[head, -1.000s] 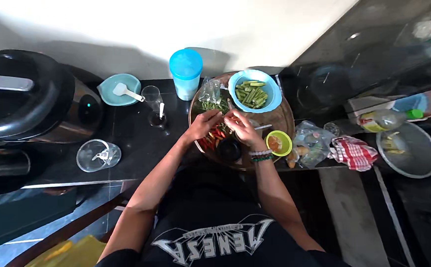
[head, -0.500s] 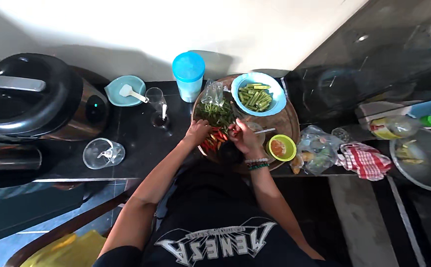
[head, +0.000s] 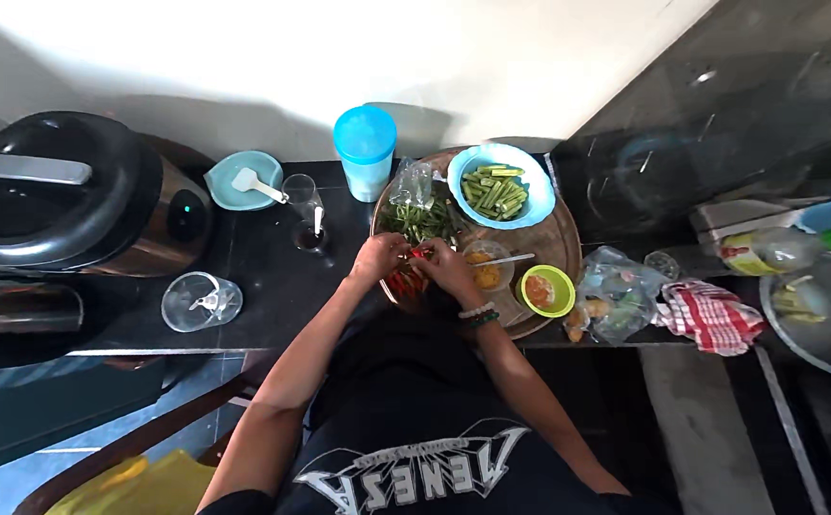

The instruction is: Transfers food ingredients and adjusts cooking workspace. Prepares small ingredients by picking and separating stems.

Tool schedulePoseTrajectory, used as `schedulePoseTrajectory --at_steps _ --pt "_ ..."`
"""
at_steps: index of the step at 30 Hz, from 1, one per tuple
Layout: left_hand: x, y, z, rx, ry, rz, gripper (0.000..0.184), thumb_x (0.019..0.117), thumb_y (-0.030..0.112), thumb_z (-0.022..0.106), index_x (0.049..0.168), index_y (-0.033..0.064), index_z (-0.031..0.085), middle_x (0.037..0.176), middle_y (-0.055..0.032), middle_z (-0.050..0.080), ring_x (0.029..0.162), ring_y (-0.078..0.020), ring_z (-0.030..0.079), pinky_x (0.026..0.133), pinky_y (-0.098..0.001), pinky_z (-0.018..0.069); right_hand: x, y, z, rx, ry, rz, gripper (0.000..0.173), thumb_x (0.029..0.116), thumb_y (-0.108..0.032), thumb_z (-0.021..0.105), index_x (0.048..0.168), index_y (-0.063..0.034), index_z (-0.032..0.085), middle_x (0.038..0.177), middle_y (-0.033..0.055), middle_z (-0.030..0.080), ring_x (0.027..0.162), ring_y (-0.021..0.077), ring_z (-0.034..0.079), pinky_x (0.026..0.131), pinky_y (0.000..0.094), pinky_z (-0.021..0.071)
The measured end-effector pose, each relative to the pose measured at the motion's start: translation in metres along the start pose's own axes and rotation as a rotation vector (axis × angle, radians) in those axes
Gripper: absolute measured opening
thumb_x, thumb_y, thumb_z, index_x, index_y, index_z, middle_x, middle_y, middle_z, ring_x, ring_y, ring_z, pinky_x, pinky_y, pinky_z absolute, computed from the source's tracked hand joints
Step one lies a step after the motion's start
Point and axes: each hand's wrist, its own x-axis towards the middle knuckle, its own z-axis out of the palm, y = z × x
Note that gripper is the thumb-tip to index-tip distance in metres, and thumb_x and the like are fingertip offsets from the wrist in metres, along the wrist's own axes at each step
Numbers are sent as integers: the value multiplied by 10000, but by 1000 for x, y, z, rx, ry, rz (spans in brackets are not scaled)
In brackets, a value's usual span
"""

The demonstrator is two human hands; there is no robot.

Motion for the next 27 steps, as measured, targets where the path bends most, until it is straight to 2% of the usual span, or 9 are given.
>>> schedulePoseTrajectory --at_steps 2,6,10,14,17,20,22,24,27 --pt "-2 0 -1 -44 22 16 175 1029 153 622 1062 14 722 1017 -166 724 942 -296 721 898 -508 580 1 1 1 9 41 -78 541 955 -445 711 1390 -161 562 824 145 679 685 316 654 681 564 563" --pt "-6 7 -4 -103 84 57 148 1011 117 647 1088 26 734 1029 -149 742 934 -269 732 895 -481 587 2 -6 -4 -193 96 -274 318 1029 -348 618 1230 -108 673 984 156 736 881 354 724 780 600 574" --pt "-1 15 -12 -190 120 39 146 1006 158 664 1080 57 740 1010 -98 749 897 -197 726 856 -430 593 -5 -27 -24 -265 39 -353 305 1048 -330 588 1238 -112 685 950 172 731 859 375 719 758 611 567" --pt "20 19 -22 -356 -62 -75 241 1051 209 591 1117 18 721 978 -103 746 879 -159 715 878 -403 582 -17 -33 -54 -79 -41 -490 205 1039 -242 610 1156 -99 700 876 125 703 721 262 677 661 502 566" --pt "22 25 -18 -655 -202 -147 237 1073 179 538 1120 -9 674 923 -57 696 815 -86 646 805 -298 558 -16 -27 -64 119 -182 -477 198 1042 -231 593 1115 -80 698 922 67 698 780 132 660 721 342 573" --pt "19 24 -10 -888 -355 -215 210 1081 172 496 1103 30 650 878 4 651 788 -58 610 764 -264 540 -15 -13 -58 373 -321 -359 231 1041 -223 576 1142 -58 703 1028 43 727 909 98 676 830 306 577" --pt "19 25 -5 -923 -415 -213 214 1085 169 484 1117 36 649 884 7 657 794 -59 613 765 -259 539 -20 -1 -49 560 -353 -214 240 1029 -289 586 1126 -105 705 931 -14 692 755 39 595 670 222 505" --pt "21 30 -2 -879 -429 -213 220 1091 188 477 1104 47 646 871 19 638 778 -47 597 751 -244 524 -26 6 -40 771 -372 -107 216 1007 -320 604 1084 -139 693 751 -70 573 562 -6 440 517 166 380" --pt "25 40 1 -671 -384 -184 266 1098 216 480 1087 21 660 864 -8 648 758 -54 584 742 -256 512 -35 12 -29 1005 -388 -3 208 1038 -323 545 1052 -142 647 649 -97 455 487 -15 364 469 151 333"
